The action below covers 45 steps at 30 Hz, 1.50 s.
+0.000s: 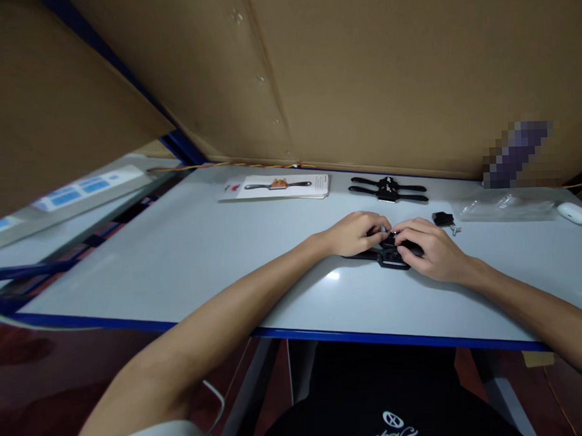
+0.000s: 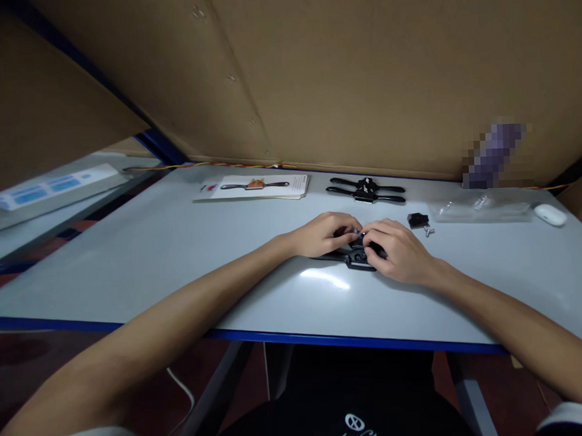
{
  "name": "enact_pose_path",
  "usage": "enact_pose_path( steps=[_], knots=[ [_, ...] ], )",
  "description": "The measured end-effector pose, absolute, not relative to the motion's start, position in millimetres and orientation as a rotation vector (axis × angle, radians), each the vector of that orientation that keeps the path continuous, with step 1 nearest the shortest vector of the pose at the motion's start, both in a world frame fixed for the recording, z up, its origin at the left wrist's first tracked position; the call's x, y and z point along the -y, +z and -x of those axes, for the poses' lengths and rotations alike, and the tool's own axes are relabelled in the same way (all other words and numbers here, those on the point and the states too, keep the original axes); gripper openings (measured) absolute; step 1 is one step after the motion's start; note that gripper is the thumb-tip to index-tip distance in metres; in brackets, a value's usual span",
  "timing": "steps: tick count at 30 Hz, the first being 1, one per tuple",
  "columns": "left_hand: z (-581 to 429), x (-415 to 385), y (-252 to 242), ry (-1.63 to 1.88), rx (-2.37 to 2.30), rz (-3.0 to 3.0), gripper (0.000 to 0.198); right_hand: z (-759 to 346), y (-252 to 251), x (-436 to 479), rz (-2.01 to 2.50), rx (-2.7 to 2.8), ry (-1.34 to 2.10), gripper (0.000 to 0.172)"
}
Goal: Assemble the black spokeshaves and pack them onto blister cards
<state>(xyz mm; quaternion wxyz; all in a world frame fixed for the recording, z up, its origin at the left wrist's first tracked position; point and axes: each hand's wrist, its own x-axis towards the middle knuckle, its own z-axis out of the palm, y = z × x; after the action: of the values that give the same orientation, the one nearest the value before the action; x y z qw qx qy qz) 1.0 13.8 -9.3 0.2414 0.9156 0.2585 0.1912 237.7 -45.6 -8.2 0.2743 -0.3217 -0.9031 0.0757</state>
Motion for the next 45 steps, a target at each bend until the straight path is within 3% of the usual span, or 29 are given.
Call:
enact_pose_path(
  steps=[10,16,21,30,41,45],
  knots=[
    [-0.6,-14.0,-9.1,0.519,-0.703,-2.514,0.033,-239.4,-8.2,46.0,0.799,2.447,0.258,0.011],
    [-1.5,-14.1,-9.9,0.506,-0.744,-2.503,0.035,-238.3,-7.9,48.3,1.025,2.334,0.245,0.006],
    [-1.2,-14.3,-10.9,0.511,-0.734,-2.498,0.033,-236.2,-7.6,46.9,1.06,2.385,0.259,0.022],
    [-0.2,-14.0,-9.8,0.507,-0.721,-2.509,0.033,-238.9,-6.5,47.1,0.858,2.475,0.186,0.015],
    [-1.1,-12.8,-8.7,0.504,-0.752,-2.506,0.032,-233.4,-9.1,51.0,1.177,2.306,0.066,0.014],
    [-0.9,-13.1,-8.6,0.502,-0.739,-2.507,0.032,-232.8,-8.6,50.2,1.202,2.315,0.079,0.022]
  ],
)
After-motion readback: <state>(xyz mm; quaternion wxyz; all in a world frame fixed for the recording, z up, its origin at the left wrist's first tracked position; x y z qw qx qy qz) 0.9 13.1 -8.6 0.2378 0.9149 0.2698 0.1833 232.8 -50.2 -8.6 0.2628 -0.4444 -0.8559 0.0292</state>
